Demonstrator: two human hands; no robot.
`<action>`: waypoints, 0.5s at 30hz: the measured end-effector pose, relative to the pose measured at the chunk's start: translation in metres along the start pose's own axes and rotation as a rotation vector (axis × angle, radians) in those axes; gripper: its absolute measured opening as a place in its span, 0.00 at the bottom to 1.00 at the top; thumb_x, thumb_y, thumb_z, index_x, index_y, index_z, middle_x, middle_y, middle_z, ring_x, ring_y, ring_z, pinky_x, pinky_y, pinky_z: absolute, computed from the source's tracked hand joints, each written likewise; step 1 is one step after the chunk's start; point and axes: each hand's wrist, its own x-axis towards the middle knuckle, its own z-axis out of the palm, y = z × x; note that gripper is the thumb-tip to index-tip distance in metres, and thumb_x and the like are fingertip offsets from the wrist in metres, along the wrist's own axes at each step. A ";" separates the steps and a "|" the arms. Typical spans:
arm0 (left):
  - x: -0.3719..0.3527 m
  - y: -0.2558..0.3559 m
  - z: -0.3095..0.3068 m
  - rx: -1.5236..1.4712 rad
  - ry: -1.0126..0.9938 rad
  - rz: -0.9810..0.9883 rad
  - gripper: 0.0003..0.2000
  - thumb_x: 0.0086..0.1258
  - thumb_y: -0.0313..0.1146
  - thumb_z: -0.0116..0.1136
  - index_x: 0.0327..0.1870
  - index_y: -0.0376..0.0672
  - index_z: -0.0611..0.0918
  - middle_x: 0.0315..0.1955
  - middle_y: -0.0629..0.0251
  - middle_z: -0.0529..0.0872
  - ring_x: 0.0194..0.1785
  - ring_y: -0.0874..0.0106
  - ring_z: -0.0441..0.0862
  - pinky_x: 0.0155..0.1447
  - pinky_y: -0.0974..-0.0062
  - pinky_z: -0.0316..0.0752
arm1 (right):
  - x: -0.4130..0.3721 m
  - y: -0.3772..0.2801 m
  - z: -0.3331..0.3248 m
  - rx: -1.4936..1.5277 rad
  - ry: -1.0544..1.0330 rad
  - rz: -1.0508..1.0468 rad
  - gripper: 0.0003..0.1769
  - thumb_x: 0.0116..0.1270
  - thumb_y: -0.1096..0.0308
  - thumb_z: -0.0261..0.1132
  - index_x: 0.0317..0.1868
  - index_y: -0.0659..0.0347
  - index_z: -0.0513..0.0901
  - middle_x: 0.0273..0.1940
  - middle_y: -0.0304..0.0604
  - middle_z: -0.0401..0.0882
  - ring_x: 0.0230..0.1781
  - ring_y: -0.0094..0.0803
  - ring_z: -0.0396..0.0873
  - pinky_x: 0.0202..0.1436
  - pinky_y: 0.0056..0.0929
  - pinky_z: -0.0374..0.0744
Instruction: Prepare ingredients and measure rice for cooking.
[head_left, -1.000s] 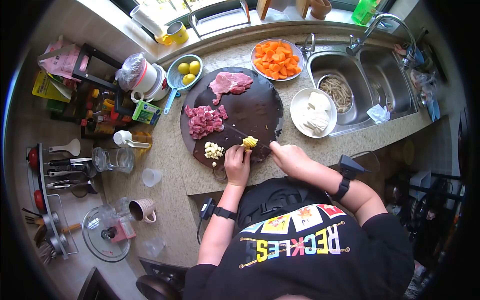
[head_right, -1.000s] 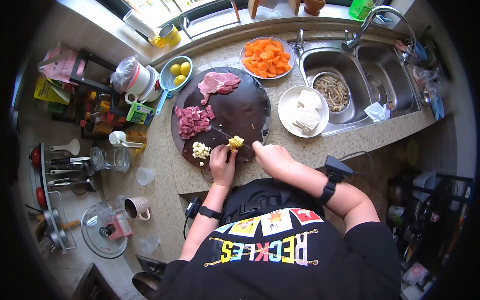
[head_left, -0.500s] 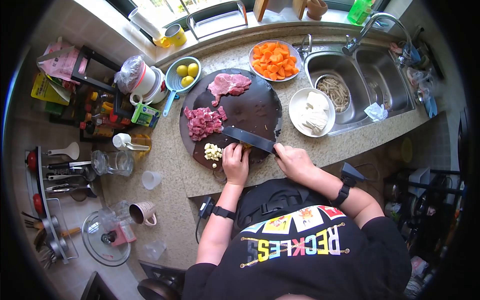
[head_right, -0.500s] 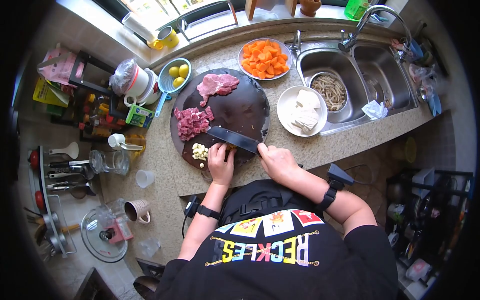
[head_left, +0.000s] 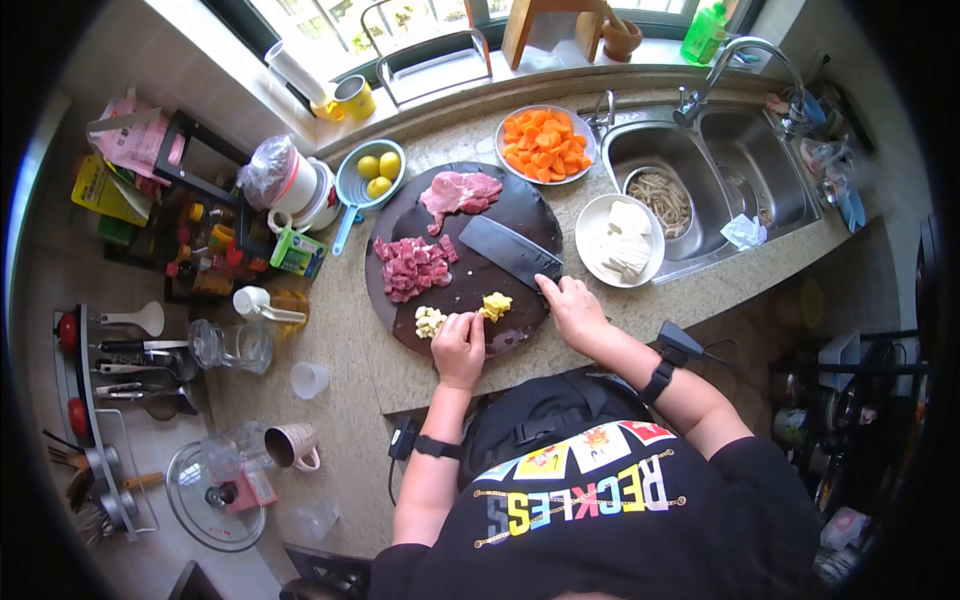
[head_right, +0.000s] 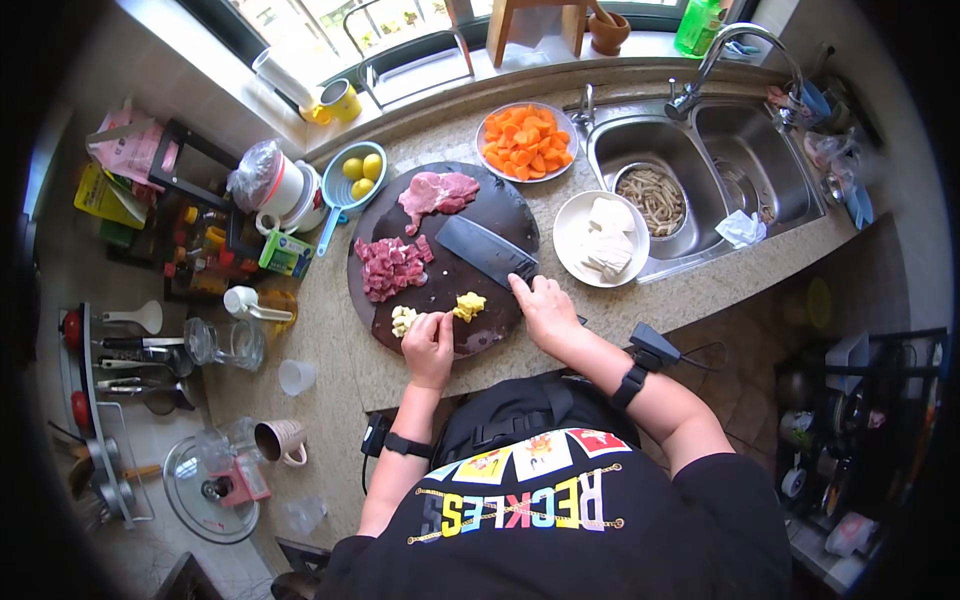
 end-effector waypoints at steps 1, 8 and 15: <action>0.001 0.000 -0.001 -0.004 0.001 0.013 0.07 0.65 0.28 0.58 0.27 0.37 0.78 0.19 0.59 0.73 0.23 0.62 0.72 0.29 0.67 0.65 | 0.001 0.000 0.001 -0.004 0.012 0.005 0.32 0.54 0.77 0.58 0.63 0.53 0.69 0.39 0.50 0.71 0.42 0.46 0.73 0.43 0.40 0.76; 0.007 0.000 -0.012 -0.044 -0.054 -0.009 0.16 0.64 0.30 0.58 0.17 0.38 0.67 0.16 0.57 0.69 0.21 0.59 0.70 0.27 0.64 0.63 | 0.006 -0.008 -0.003 -0.076 -0.033 0.068 0.33 0.53 0.73 0.61 0.63 0.46 0.71 0.38 0.46 0.72 0.41 0.43 0.73 0.41 0.39 0.77; 0.016 0.001 -0.006 -0.096 0.015 0.058 0.15 0.49 0.17 0.53 0.13 0.39 0.60 0.11 0.60 0.61 0.15 0.65 0.61 0.23 0.68 0.54 | 0.002 -0.021 -0.009 -0.154 0.089 0.144 0.29 0.53 0.64 0.66 0.58 0.52 0.74 0.43 0.47 0.69 0.46 0.43 0.67 0.48 0.40 0.69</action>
